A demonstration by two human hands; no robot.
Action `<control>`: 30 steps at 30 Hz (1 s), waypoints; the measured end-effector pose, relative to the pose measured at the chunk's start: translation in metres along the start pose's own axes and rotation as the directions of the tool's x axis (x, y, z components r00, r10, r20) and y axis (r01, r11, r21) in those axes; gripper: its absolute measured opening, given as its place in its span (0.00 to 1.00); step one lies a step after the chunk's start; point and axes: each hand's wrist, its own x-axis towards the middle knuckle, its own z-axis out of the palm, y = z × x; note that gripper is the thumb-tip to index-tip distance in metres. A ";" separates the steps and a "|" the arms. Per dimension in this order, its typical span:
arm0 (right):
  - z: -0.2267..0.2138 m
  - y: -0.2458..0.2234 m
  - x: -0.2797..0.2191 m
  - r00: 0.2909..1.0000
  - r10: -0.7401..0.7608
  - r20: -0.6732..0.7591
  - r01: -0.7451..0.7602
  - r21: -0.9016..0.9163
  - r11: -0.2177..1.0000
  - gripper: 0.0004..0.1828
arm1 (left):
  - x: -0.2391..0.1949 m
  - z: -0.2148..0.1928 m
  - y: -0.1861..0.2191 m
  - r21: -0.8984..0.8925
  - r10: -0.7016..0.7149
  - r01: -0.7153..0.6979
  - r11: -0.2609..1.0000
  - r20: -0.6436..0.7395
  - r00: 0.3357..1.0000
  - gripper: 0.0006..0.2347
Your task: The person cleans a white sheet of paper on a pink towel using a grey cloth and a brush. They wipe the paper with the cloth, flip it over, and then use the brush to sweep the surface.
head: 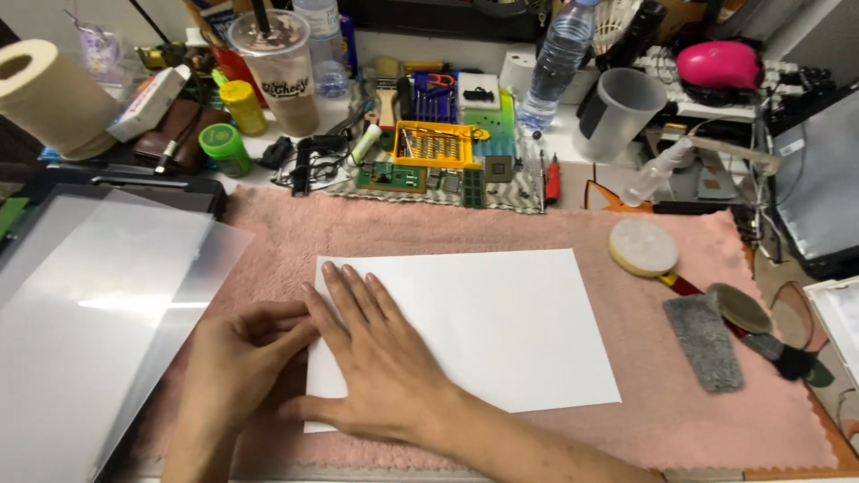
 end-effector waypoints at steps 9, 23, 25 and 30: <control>-0.066 0.073 -0.064 0.940 0.257 0.222 -0.243 -0.091 0.966 0.60 | -0.021 0.007 0.032 -0.015 -0.146 0.145 0.989 -0.098 0.984 0.13; -0.119 0.141 -0.151 0.748 0.608 -0.266 -0.612 0.078 0.787 0.40 | -0.015 0.000 0.008 -0.108 0.075 -0.083 0.991 -0.079 0.994 0.16; -0.126 0.140 -0.150 0.581 0.777 -0.241 -0.684 0.374 0.627 0.41 | -0.009 -0.002 -0.001 -0.132 0.171 -0.180 0.975 -0.074 0.982 0.17; -0.167 0.098 -0.125 0.274 0.951 0.142 -0.717 0.689 0.104 0.39 | -0.027 -0.006 0.012 -0.163 0.140 -0.158 0.974 -0.117 0.983 0.11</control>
